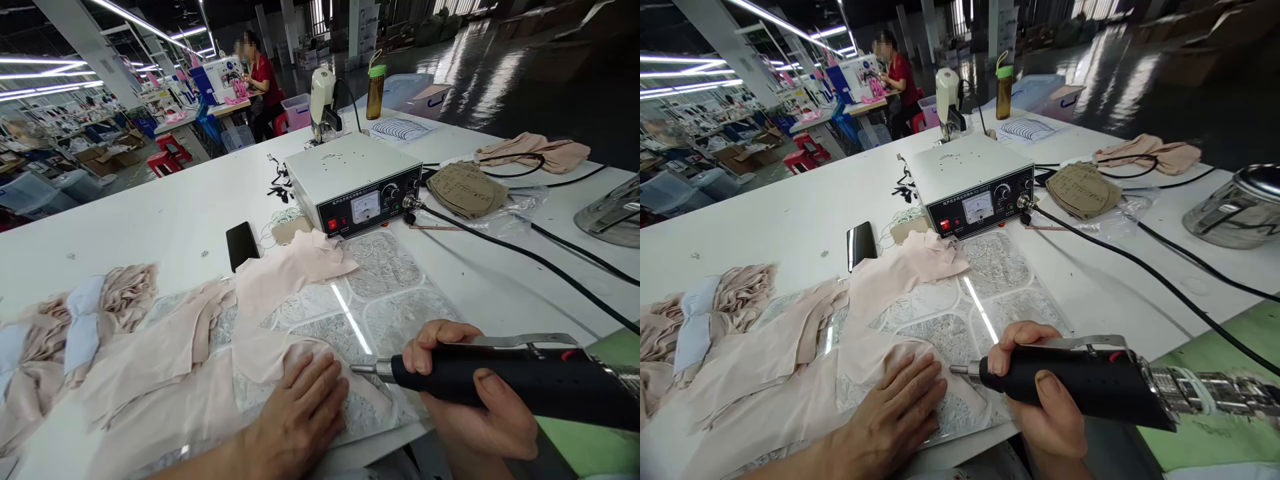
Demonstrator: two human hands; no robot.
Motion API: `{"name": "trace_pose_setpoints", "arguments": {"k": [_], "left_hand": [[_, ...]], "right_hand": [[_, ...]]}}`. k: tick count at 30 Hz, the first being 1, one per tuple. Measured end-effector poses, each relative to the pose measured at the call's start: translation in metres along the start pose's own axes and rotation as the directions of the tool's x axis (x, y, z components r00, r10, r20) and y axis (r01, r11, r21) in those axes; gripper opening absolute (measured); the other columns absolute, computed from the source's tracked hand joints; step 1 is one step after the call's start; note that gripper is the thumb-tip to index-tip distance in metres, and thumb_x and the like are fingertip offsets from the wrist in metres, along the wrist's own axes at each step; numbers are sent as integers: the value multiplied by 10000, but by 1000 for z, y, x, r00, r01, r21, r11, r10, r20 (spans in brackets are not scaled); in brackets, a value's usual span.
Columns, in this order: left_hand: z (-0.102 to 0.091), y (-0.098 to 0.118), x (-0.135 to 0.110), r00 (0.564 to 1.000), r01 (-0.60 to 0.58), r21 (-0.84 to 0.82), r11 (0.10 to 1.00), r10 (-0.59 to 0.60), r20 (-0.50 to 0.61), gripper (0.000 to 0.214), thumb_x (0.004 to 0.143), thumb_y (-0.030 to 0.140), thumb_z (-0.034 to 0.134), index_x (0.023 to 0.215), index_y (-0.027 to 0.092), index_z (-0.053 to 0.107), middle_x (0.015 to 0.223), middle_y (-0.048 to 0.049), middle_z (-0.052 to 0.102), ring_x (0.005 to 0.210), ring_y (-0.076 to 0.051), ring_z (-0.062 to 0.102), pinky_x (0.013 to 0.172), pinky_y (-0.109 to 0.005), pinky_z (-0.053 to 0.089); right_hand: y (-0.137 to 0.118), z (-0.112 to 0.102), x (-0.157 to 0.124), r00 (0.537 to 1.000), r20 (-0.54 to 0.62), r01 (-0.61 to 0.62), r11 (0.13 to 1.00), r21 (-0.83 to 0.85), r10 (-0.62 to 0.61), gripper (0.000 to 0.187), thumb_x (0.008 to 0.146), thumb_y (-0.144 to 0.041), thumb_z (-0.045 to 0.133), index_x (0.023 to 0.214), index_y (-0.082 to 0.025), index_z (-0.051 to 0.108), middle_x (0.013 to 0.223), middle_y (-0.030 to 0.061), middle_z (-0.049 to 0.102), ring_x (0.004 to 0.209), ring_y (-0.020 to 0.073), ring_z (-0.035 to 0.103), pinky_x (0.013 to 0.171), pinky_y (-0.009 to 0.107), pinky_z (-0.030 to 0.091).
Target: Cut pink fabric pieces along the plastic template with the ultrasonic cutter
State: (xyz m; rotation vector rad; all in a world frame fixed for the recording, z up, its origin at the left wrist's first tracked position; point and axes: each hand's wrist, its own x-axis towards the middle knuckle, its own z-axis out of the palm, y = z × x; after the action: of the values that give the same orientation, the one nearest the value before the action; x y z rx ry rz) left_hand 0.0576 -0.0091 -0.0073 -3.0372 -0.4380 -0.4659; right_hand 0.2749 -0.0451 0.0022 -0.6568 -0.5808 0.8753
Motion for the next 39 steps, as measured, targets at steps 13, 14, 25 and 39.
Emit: {"name": "trace_pose_setpoints", "arguments": {"k": [13, 14, 25, 39], "left_hand": [[-6, 0, 5, 999, 47, -138, 989, -43, 33, 319, 960, 209, 497, 1222, 32, 540, 1066, -164, 660, 1135, -284, 601, 936, -430, 553], [-6, -1, 6, 998, 54, -147, 988, -49, 39, 327, 958, 209, 499, 1232, 33, 532, 1063, -165, 655, 1139, -284, 597, 941, -433, 549], [-11, -3, 12, 999, 19, -110, 994, -13, 53, 318, 967, 220, 467, 1191, 16, 564, 1181, -187, 629, 1190, -284, 561, 986, -418, 524], [-10, 2, 16, 996, 34, -106, 994, -24, 88, 356, 964, 319, 501, 1225, 85, 565, 1105, -167, 630, 1125, -290, 584, 955, -477, 512]], "right_hand": [[-3, -11, -11, 999, 42, -12, 998, -67, 15, 210, 817, -400, 563, 915, -225, 624, 761, 26, 508, 604, 148, 529, 530, 327, 493], [-3, -11, -11, 999, 34, -14, 997, -71, 17, 209, 813, -403, 567, 913, -228, 624, 761, 27, 505, 602, 149, 526, 528, 328, 491], [-2, -10, -12, 1000, 21, -22, 999, -35, 23, 196, 805, -392, 577, 934, -250, 616, 786, 26, 504, 617, 147, 527, 549, 327, 501], [-1, -12, -13, 999, 17, -37, 999, -3, 37, 196, 788, -385, 597, 939, -262, 618, 801, 21, 526, 619, 148, 541, 563, 325, 520]]}}
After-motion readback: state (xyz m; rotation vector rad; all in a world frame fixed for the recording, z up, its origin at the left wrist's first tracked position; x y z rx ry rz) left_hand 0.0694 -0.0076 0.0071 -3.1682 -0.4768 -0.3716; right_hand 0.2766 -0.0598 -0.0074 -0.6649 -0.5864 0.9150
